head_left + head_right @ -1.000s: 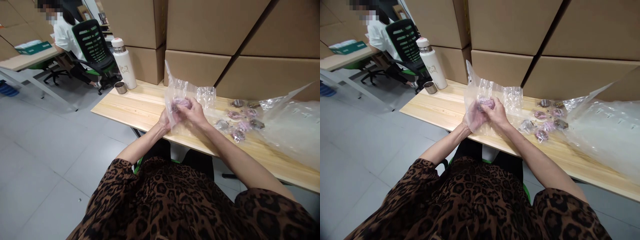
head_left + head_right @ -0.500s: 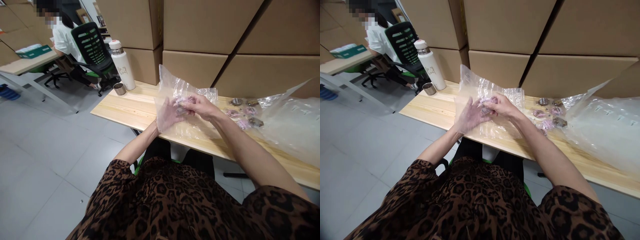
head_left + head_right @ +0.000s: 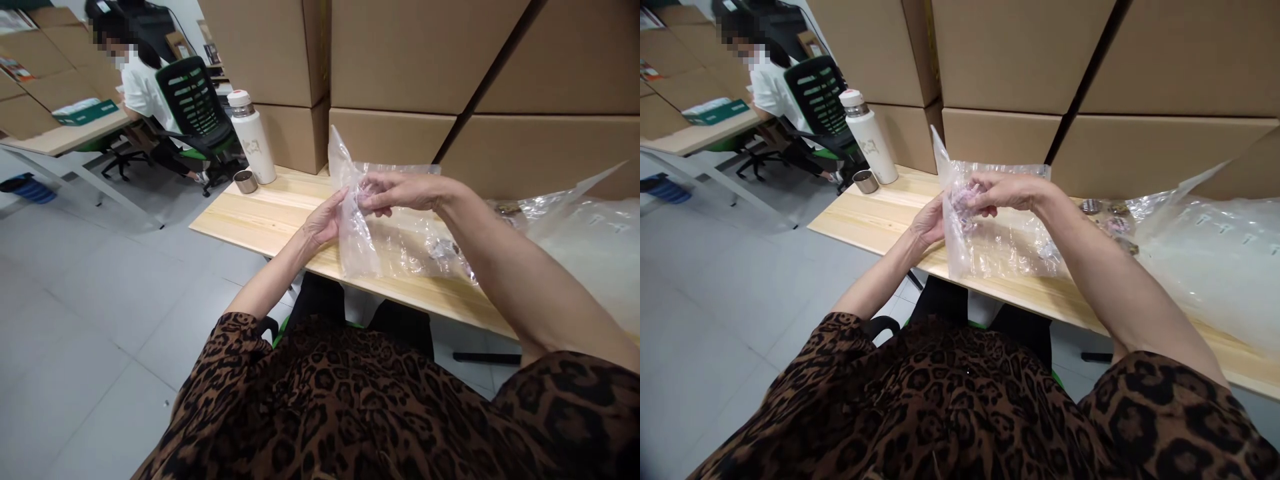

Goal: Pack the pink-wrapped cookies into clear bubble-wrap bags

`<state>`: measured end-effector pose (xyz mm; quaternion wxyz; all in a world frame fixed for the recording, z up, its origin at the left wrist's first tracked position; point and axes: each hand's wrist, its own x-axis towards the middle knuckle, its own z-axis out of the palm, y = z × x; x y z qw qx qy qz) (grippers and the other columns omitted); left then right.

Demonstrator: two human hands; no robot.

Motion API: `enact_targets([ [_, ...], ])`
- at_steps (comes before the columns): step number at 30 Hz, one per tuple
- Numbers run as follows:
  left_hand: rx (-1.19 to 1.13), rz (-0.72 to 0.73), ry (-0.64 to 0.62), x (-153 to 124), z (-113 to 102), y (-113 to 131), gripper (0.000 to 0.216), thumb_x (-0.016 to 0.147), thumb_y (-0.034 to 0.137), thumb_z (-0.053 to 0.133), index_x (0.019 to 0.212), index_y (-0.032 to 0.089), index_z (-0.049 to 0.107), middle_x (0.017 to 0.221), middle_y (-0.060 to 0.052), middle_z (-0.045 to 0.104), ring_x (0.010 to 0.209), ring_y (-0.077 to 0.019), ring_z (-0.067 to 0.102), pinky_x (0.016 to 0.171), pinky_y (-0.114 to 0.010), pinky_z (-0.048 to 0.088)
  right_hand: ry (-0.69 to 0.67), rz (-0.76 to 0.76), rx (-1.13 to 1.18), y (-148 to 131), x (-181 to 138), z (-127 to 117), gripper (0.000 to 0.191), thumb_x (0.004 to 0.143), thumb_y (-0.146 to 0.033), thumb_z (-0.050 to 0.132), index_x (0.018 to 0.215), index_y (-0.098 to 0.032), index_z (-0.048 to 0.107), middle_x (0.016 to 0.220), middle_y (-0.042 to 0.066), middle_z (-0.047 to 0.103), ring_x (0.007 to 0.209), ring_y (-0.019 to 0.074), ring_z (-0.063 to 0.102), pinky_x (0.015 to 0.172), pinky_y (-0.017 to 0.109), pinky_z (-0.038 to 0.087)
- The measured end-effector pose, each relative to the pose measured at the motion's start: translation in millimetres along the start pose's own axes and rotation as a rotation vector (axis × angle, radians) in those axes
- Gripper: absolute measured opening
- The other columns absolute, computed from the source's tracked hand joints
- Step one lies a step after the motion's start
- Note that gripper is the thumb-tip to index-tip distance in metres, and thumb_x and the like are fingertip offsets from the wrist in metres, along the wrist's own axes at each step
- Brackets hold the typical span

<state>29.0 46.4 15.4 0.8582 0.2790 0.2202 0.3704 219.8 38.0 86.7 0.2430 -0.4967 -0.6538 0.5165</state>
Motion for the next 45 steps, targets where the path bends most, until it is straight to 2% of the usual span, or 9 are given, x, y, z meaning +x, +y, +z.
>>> enact_targets([
  [7,0.013,-0.058,0.011,-7.2,5.1,-0.9,0.033,0.111,0.033,0.052,0.116,0.011,0.077,0.105,-0.017,0.083,0.113,-0.0309,0.078,0.117,-0.055,0.055,0.274,-0.178,0.163,21.7,14.6,6.3,0.041,0.068,-0.027,0.101,0.076,-0.021,0.062,0.065,0.002,0.066,0.058,0.0134,0.059,0.047,0.025,0.040],
  [16,0.044,-0.037,0.107,3.9,1.5,-12.3,0.016,0.095,0.003,0.064,0.103,0.010,0.076,0.080,-0.006,0.080,0.073,-0.0162,0.076,0.112,-0.043,0.058,0.185,-0.187,0.171,34.6,19.9,23.5,0.017,0.071,-0.026,0.090,0.078,-0.022,0.075,0.075,0.002,0.071,0.072,0.0175,0.066,0.063,0.032,0.058],
  [20,0.091,0.026,0.222,10.0,-3.4,-13.1,0.015,0.084,0.004,0.076,0.096,0.012,0.076,0.079,-0.006,0.079,0.074,-0.0181,0.076,0.106,-0.043,0.060,0.534,-0.285,0.085,40.4,1.9,18.6,0.018,0.084,-0.023,0.074,0.102,-0.021,0.076,0.098,0.007,0.075,0.084,0.0205,0.069,0.077,0.041,0.063],
  [23,0.140,0.103,0.334,16.9,-1.8,-18.7,0.014,0.077,0.003,0.080,0.086,0.013,0.075,0.071,-0.003,0.076,0.073,-0.0180,0.074,0.105,-0.043,0.059,0.768,-0.411,-0.069,39.5,-18.6,34.0,0.028,0.096,-0.029,0.061,0.121,-0.021,0.072,0.115,0.012,0.073,0.101,0.0266,0.072,0.093,0.053,0.063],
  [29,0.193,0.228,0.415,26.7,11.4,-37.7,0.024,0.068,-0.007,0.066,0.077,0.015,0.070,0.067,0.003,0.072,0.071,-0.0136,0.069,0.092,-0.031,0.057,0.552,-0.330,-0.294,66.3,-24.3,98.9,0.066,0.085,-0.026,0.057,0.150,-0.018,0.057,0.159,0.020,0.056,0.152,0.0375,0.050,0.129,0.065,0.040],
  [35,0.138,0.087,0.398,21.5,2.4,-39.8,0.022,0.068,-0.006,0.065,0.075,0.015,0.066,0.061,0.004,0.065,0.062,-0.0116,0.063,0.089,-0.029,0.057,0.538,-0.175,-0.122,91.0,-19.5,116.8,0.089,0.079,-0.034,0.055,0.165,-0.021,0.041,0.173,0.017,0.043,0.163,0.0387,0.036,0.133,0.069,0.030],
  [37,0.083,0.037,0.340,16.2,2.0,-35.8,0.013,0.079,0.005,0.066,0.071,0.016,0.064,0.062,0.001,0.065,0.066,-0.0146,0.068,0.092,-0.032,0.058,0.509,-0.127,-0.086,88.1,-21.5,113.5,0.092,0.080,-0.036,0.056,0.169,-0.022,0.036,0.174,0.016,0.041,0.162,0.0395,0.038,0.131,0.069,0.034],
  [40,-0.032,-0.008,0.188,5.5,7.3,-29.6,0.026,0.099,0.033,0.062,0.081,0.016,0.070,0.074,-0.006,0.073,0.086,-0.0231,0.078,0.099,-0.038,0.061,0.476,-0.060,-0.121,80.2,-23.5,105.3,0.099,0.079,-0.040,0.061,0.172,-0.023,0.031,0.177,0.017,0.037,0.161,0.0408,0.039,0.128,0.067,0.039],
  [45,-0.110,-0.068,0.073,-9.6,16.0,-24.3,0.045,0.100,0.062,0.066,0.110,0.019,0.074,0.101,-0.010,0.081,0.114,-0.0289,0.079,0.106,-0.041,0.061,0.471,-0.085,-0.183,71.1,-24.5,94.4,0.105,0.068,-0.032,0.069,0.167,-0.020,0.038,0.163,0.019,0.053,0.147,0.0412,0.054,0.121,0.064,0.048],
])
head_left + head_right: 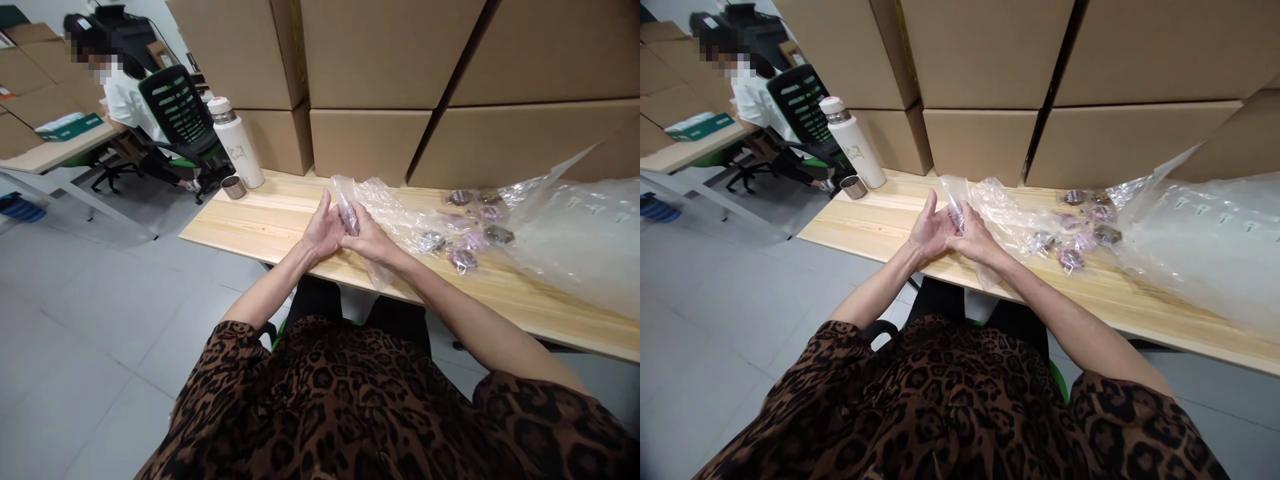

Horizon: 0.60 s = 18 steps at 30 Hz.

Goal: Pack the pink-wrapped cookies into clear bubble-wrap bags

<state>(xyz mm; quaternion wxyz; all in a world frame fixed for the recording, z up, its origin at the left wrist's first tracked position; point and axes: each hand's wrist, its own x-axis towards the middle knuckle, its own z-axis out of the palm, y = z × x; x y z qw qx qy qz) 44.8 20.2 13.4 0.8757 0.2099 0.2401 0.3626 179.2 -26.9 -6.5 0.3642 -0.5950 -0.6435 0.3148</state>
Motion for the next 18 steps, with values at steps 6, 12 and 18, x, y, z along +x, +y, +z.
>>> enact_targets([
  [6,0.006,0.064,0.076,3.9,-2.4,-3.4,0.023,0.110,0.026,0.055,0.115,0.016,0.075,0.093,-0.005,0.081,0.095,-0.0152,0.080,0.100,-0.026,0.060,0.133,-0.078,0.312,2.4,1.9,-12.3,0.072,0.067,-0.029,0.064,0.140,-0.025,0.060,0.136,0.009,0.071,0.124,0.0309,0.067,0.114,0.050,0.054],
  [12,-0.005,0.084,0.111,19.0,0.1,-14.7,0.014,0.098,0.006,0.065,0.104,0.011,0.076,0.078,-0.001,0.078,0.070,-0.0122,0.074,0.093,-0.027,0.060,0.006,0.103,0.705,5.3,1.0,-16.7,0.051,0.061,-0.031,0.073,0.111,-0.023,0.062,0.103,0.006,0.073,0.096,0.0271,0.071,0.088,0.042,0.061],
  [18,0.006,0.184,0.155,34.5,-0.8,-24.5,0.010,0.090,0.004,0.071,0.096,0.011,0.076,0.079,-0.001,0.078,0.075,-0.0129,0.075,0.104,-0.031,0.057,0.172,-0.024,0.157,19.9,-3.9,-28.4,0.067,0.080,-0.040,0.070,0.142,-0.024,0.055,0.141,0.014,0.065,0.131,0.0353,0.062,0.111,0.056,0.055],
])
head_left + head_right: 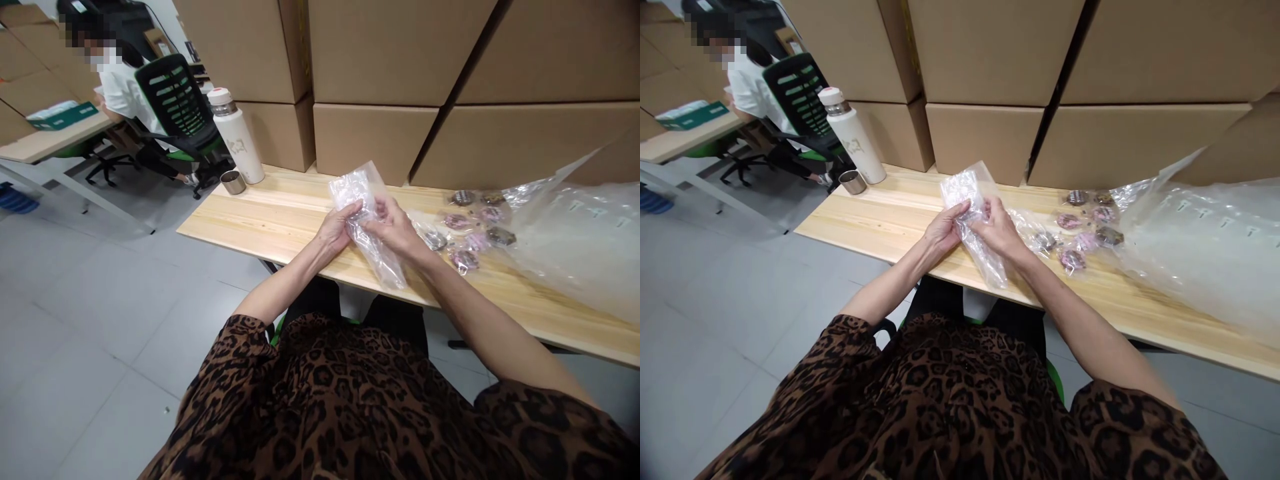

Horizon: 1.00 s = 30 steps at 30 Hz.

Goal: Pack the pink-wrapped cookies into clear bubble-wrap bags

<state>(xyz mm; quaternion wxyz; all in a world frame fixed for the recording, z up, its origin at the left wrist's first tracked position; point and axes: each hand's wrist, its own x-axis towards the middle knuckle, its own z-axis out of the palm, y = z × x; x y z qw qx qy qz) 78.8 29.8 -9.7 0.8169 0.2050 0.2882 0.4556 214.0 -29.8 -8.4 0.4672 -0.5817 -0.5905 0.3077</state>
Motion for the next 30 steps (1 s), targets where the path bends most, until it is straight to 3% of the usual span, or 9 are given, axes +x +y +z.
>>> enact_targets([
  [3,-0.009,0.123,0.113,4.5,1.5,-5.1,0.009,0.089,0.006,0.075,0.096,0.012,0.075,0.078,0.000,0.076,0.079,-0.0126,0.075,0.106,-0.030,0.055,0.124,-0.208,-0.459,0.2,-14.0,-2.3,0.077,0.091,-0.041,0.061,0.162,-0.018,0.041,0.165,0.022,0.047,0.153,0.0422,0.043,0.127,0.068,0.037],
  [8,-0.013,0.229,0.240,2.4,9.2,-14.3,0.021,0.093,0.017,0.076,0.115,0.018,0.075,0.091,0.001,0.078,0.099,-0.0136,0.077,0.104,-0.027,0.055,-0.089,-0.349,-0.781,-12.1,-44.1,16.8,0.073,0.096,-0.031,0.053,0.165,-0.012,0.039,0.172,0.025,0.041,0.160,0.0459,0.037,0.129,0.073,0.029],
  [12,-0.025,0.278,0.226,-5.0,9.7,-13.9,0.012,0.102,0.020,0.067,0.111,0.017,0.074,0.098,-0.001,0.079,0.113,-0.0160,0.075,0.107,-0.028,0.054,-0.059,-0.287,-0.727,-21.5,-42.9,2.1,0.071,0.100,-0.036,0.051,0.165,-0.011,0.042,0.173,0.025,0.040,0.161,0.0440,0.038,0.130,0.070,0.032],
  [16,-0.052,0.368,0.238,-9.5,4.2,-6.9,0.013,0.108,0.024,0.061,0.109,0.019,0.072,0.107,-0.002,0.079,0.120,-0.0164,0.074,0.110,-0.029,0.053,-0.105,-0.133,-0.468,-17.1,-31.7,-34.6,0.086,0.090,-0.062,0.073,0.160,-0.018,0.052,0.145,0.022,0.068,0.132,0.0446,0.066,0.111,0.068,0.054],
  [19,-0.091,0.405,0.271,-8.8,1.2,-3.7,0.021,0.109,0.031,0.060,0.122,0.021,0.073,0.119,-0.003,0.080,0.128,-0.0165,0.072,0.111,-0.029,0.053,-0.144,-0.112,-0.262,-7.9,-27.8,-50.1,0.058,0.091,-0.059,0.073,0.138,-0.024,0.070,0.127,0.014,0.077,0.115,0.0388,0.073,0.103,0.064,0.059],
  [21,-0.141,0.421,0.274,-6.6,0.4,-3.6,0.029,0.108,0.032,0.063,0.134,0.023,0.071,0.125,-0.003,0.080,0.133,-0.0168,0.070,0.112,-0.029,0.053,0.008,-0.136,-0.276,-6.8,-28.6,-52.9,0.043,0.095,-0.055,0.069,0.124,-0.024,0.075,0.121,0.014,0.077,0.114,0.0389,0.073,0.105,0.066,0.057],
  [25,-0.196,0.453,0.299,-1.7,2.7,-9.1,0.042,0.105,0.031,0.068,0.147,0.030,0.064,0.134,-0.001,0.079,0.141,-0.0159,0.066,0.116,-0.031,0.051,0.284,-0.350,-0.596,-22.1,-39.0,-39.3,0.046,0.103,-0.042,0.057,0.142,-0.020,0.068,0.142,0.019,0.068,0.140,0.0428,0.059,0.123,0.072,0.041],
  [28,-0.200,0.436,0.268,-4.2,8.8,-18.1,0.044,0.104,0.031,0.071,0.147,0.030,0.064,0.134,-0.001,0.078,0.140,-0.0176,0.067,0.116,-0.031,0.052,0.108,-0.482,-0.721,-29.3,-44.1,-12.0,0.060,0.103,-0.031,0.048,0.161,-0.016,0.051,0.165,0.020,0.052,0.157,0.0400,0.044,0.132,0.067,0.032],
  [30,-0.203,0.390,0.216,-10.5,13.8,-23.9,0.040,0.104,0.029,0.069,0.144,0.026,0.065,0.130,-0.003,0.079,0.138,-0.0186,0.068,0.113,-0.031,0.053,-0.025,-0.456,-0.782,-23.7,-39.8,7.2,0.073,0.096,-0.024,0.050,0.168,-0.014,0.041,0.175,0.020,0.039,0.163,0.0416,0.034,0.134,0.069,0.027],
])
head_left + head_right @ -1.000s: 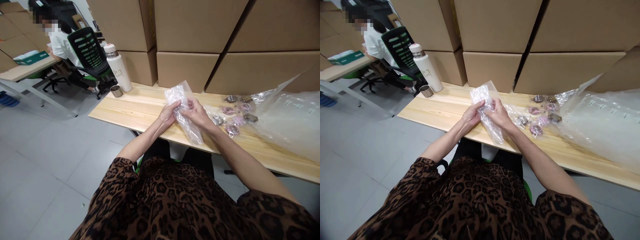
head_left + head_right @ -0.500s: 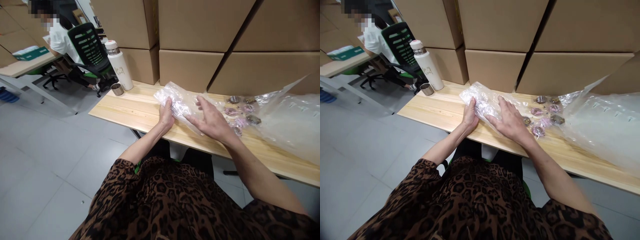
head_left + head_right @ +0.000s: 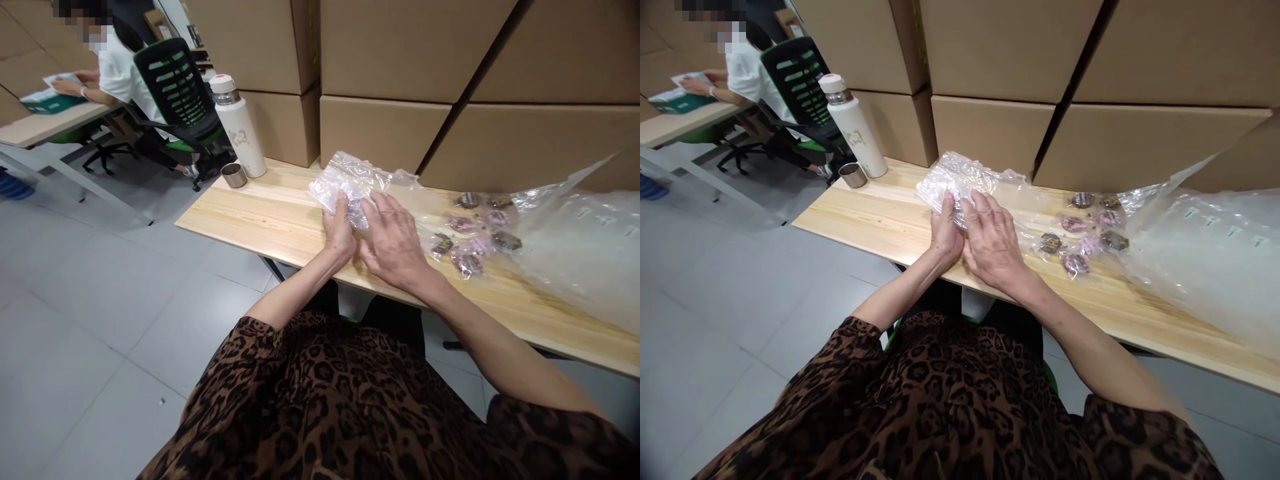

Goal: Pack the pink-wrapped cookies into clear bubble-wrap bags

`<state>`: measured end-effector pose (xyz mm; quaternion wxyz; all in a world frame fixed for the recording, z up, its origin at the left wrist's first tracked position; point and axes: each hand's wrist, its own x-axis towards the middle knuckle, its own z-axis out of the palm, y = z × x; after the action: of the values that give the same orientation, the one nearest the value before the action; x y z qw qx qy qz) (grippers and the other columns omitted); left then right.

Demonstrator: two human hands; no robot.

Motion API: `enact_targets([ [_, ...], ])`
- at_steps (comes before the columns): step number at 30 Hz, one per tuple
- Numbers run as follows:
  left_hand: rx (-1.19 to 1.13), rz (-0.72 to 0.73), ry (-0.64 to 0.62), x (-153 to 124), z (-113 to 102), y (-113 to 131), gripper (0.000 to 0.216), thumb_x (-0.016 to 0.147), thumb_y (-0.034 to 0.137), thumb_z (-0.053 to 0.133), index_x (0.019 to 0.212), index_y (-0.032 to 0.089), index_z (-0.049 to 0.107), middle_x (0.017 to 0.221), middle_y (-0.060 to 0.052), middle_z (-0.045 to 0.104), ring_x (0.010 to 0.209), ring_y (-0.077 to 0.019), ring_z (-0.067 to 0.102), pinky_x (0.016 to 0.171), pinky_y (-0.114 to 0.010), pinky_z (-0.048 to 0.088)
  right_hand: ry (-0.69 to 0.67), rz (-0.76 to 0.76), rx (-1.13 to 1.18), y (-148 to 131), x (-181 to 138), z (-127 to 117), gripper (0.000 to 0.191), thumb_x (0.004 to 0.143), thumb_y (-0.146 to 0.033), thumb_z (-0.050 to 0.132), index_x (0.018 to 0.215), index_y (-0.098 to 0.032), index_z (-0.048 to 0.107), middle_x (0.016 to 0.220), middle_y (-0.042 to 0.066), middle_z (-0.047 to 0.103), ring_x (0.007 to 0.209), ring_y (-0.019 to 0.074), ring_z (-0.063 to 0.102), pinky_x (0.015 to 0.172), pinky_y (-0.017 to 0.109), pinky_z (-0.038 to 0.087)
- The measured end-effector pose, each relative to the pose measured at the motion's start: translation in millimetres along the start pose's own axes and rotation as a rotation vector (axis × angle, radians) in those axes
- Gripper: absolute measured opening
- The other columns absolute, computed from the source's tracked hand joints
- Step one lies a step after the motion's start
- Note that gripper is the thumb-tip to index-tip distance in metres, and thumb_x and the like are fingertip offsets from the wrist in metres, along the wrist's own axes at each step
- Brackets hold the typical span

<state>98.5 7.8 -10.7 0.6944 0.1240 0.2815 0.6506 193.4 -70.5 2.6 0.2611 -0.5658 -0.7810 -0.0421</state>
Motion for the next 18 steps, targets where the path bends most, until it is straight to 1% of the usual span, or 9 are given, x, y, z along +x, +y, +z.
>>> enact_targets([
  [2,0.016,-0.052,-0.064,-9.4,0.7,0.3,0.031,0.106,0.024,0.064,0.137,0.023,0.067,0.127,-0.004,0.078,0.138,-0.0180,0.068,0.112,-0.030,0.053,-0.071,0.045,-0.036,2.5,6.2,18.6,0.080,0.092,-0.018,0.049,0.171,-0.011,0.035,0.178,0.022,0.032,0.165,0.0438,0.029,0.133,0.073,0.023],
  [4,0.050,-0.096,-0.153,-16.2,-1.5,4.3,0.024,0.108,0.021,0.060,0.130,0.020,0.068,0.127,-0.004,0.077,0.141,-0.0177,0.066,0.113,-0.031,0.052,-0.080,0.073,-0.036,11.8,11.2,30.6,0.080,0.092,-0.014,0.046,0.171,-0.009,0.034,0.176,0.025,0.035,0.165,0.0434,0.032,0.133,0.073,0.024],
  [6,0.088,-0.128,-0.241,-18.6,-6.8,10.4,0.020,0.109,0.022,0.057,0.124,0.019,0.069,0.130,-0.004,0.076,0.145,-0.0177,0.063,0.117,-0.033,0.050,-0.054,0.055,0.009,22.8,13.8,32.4,0.078,0.092,-0.014,0.044,0.170,-0.007,0.035,0.173,0.026,0.040,0.163,0.0419,0.037,0.132,0.071,0.028],
  [8,0.118,-0.150,-0.311,-17.5,-13.5,16.1,0.018,0.107,0.023,0.059,0.120,0.021,0.071,0.132,-0.002,0.076,0.150,-0.0172,0.058,0.121,-0.036,0.048,-0.024,0.015,0.091,30.8,14.2,24.6,0.079,0.091,-0.018,0.045,0.169,-0.009,0.035,0.170,0.025,0.046,0.160,0.0407,0.042,0.130,0.069,0.034],
  [10,0.147,-0.172,-0.356,-15.0,-18.9,20.3,0.014,0.104,0.023,0.065,0.115,0.024,0.073,0.128,0.000,0.078,0.151,-0.0172,0.056,0.125,-0.036,0.044,-0.015,-0.002,0.206,34.1,13.6,10.6,0.079,0.091,-0.023,0.047,0.169,-0.014,0.036,0.167,0.021,0.050,0.155,0.0387,0.050,0.127,0.066,0.041],
  [13,0.191,-0.196,-0.427,-12.8,-21.0,25.2,0.013,0.097,0.021,0.075,0.109,0.025,0.076,0.123,0.000,0.079,0.148,-0.0194,0.058,0.126,-0.033,0.040,-0.042,0.069,0.419,33.2,13.8,-12.2,0.071,0.092,-0.030,0.053,0.162,-0.024,0.045,0.154,0.015,0.064,0.137,0.0354,0.065,0.117,0.059,0.053],
  [15,0.206,-0.190,-0.481,-12.8,-18.9,28.5,0.018,0.092,0.022,0.082,0.109,0.024,0.077,0.123,-0.001,0.080,0.143,-0.0206,0.062,0.125,-0.032,0.041,-0.059,0.122,0.568,32.9,15.4,-23.9,0.060,0.092,-0.034,0.061,0.151,-0.024,0.055,0.139,0.012,0.072,0.125,0.0334,0.070,0.113,0.055,0.055],
  [16,0.211,-0.187,-0.508,-13.0,-17.4,30.2,0.023,0.089,0.024,0.085,0.111,0.023,0.078,0.123,-0.003,0.080,0.140,-0.0213,0.064,0.124,-0.033,0.041,-0.073,0.132,0.655,33.7,16.7,-28.0,0.056,0.091,-0.038,0.065,0.145,-0.024,0.060,0.135,0.011,0.074,0.123,0.0327,0.070,0.113,0.054,0.054],
  [18,0.220,-0.185,-0.546,-13.2,-14.5,32.5,0.033,0.082,0.032,0.093,0.111,0.022,0.080,0.121,-0.005,0.081,0.134,-0.0234,0.068,0.123,-0.035,0.044,-0.135,0.153,0.869,36.7,19.5,-32.4,0.050,0.088,-0.045,0.074,0.134,-0.025,0.068,0.132,0.009,0.075,0.124,0.0318,0.070,0.115,0.052,0.053],
])
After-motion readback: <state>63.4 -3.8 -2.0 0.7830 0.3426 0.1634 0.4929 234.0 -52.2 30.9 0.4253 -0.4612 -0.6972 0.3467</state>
